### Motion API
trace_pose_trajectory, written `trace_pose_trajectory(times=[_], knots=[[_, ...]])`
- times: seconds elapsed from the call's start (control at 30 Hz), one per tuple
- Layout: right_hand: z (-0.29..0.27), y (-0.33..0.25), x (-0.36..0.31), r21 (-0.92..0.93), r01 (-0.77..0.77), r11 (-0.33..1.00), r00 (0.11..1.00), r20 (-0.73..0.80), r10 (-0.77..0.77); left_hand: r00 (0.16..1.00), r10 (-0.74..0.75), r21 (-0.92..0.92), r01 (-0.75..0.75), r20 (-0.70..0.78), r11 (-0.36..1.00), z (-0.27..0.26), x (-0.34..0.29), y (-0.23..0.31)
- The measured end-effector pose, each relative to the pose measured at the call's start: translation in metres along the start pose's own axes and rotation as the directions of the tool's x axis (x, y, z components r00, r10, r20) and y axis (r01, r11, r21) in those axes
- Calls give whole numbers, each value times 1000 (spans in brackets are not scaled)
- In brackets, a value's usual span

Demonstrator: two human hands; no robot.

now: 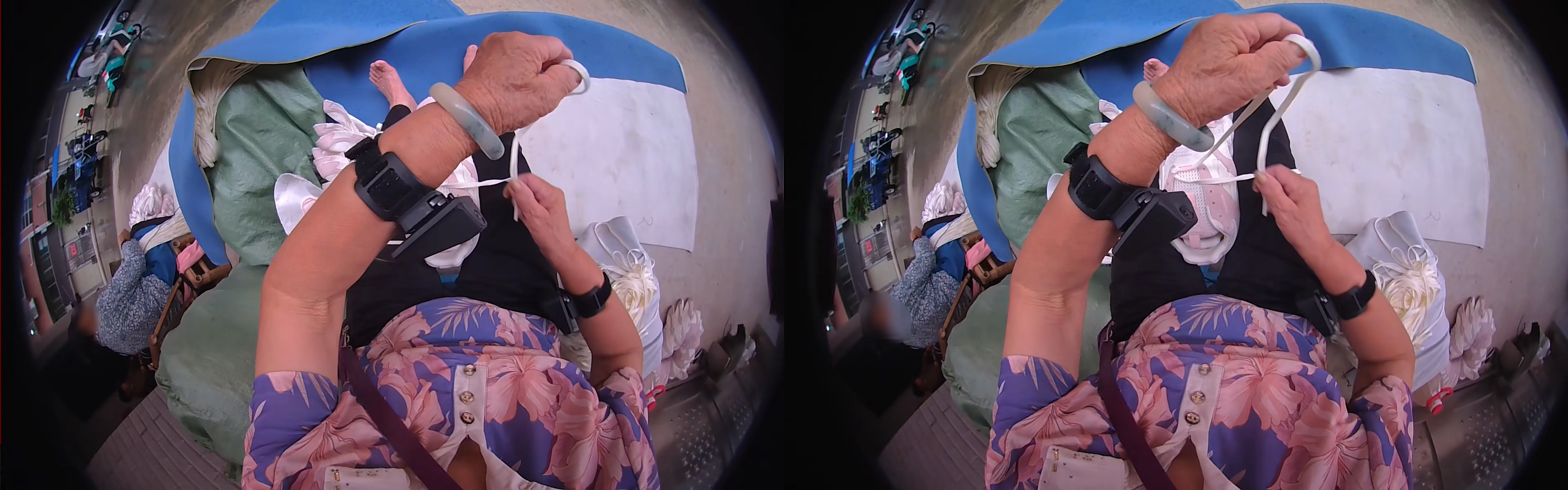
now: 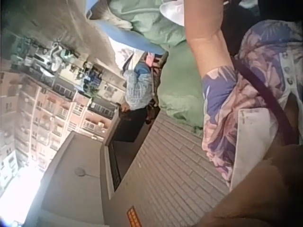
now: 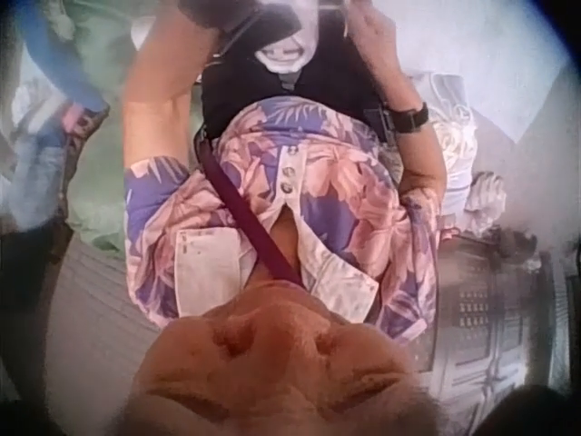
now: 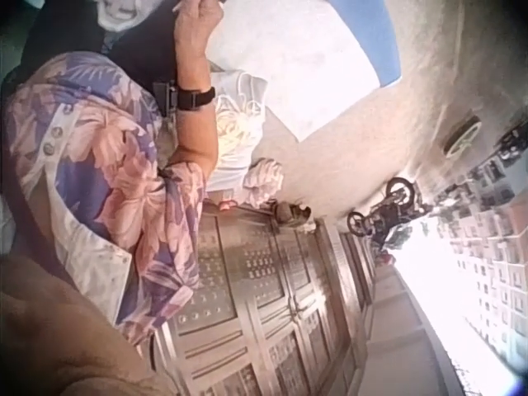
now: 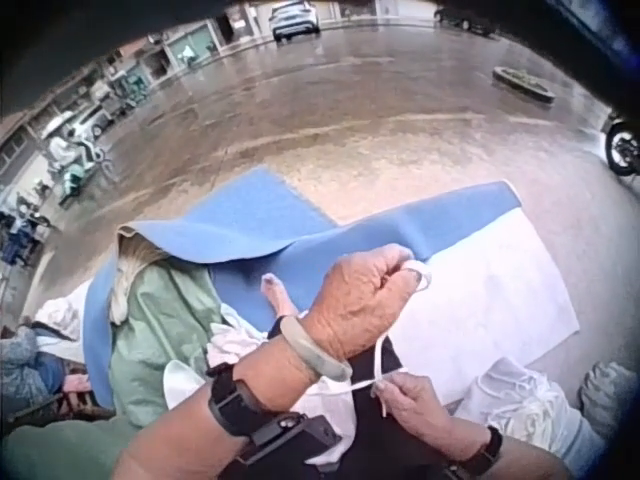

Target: Lacing a white and pink shoe while sitting on the floor.

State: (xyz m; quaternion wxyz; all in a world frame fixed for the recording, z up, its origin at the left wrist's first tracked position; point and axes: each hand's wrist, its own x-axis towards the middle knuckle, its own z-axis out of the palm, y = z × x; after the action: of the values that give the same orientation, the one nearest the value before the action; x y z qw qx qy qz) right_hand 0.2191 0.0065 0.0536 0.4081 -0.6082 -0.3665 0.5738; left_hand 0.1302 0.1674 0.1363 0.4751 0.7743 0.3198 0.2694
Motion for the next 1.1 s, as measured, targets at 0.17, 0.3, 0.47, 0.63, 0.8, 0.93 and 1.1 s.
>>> trace_pose_trajectory(times=[0.17, 0.3, 0.47, 0.63, 0.8, 0.93, 1.1], knots=[[36, 10, 44, 252, 5, 968, 999, 44, -17, 976, -215, -161, 208, -29, 965, -10, -32, -8], [49, 20, 60, 234, 137, 963, 990, -58, -127, 762, -629, -313, 641, 152, 701, -16, -102, -38], [56, 36, 60, 185, 154, 971, 986, -90, -139, 630, -758, -406, 745, 168, 530, 11, -163, -56], [61, 43, 60, 125, 190, 974, 975, -141, -172, 681, -729, -375, 694, 66, 614, 14, -173, -51], [62, 40, 58, 7, 264, 965, 950, -178, -258, 690, -705, -289, 716, 160, 635, 10, -173, -42], [60, 29, 54, -133, 309, 942, 933, -150, -327, 667, -718, -426, 719, 202, 548, 10, -174, -43], [60, 25, 50, -235, 381, 894, 898, -134, -419, 638, -725, -530, 722, 262, 444, 9, -175, -45]])
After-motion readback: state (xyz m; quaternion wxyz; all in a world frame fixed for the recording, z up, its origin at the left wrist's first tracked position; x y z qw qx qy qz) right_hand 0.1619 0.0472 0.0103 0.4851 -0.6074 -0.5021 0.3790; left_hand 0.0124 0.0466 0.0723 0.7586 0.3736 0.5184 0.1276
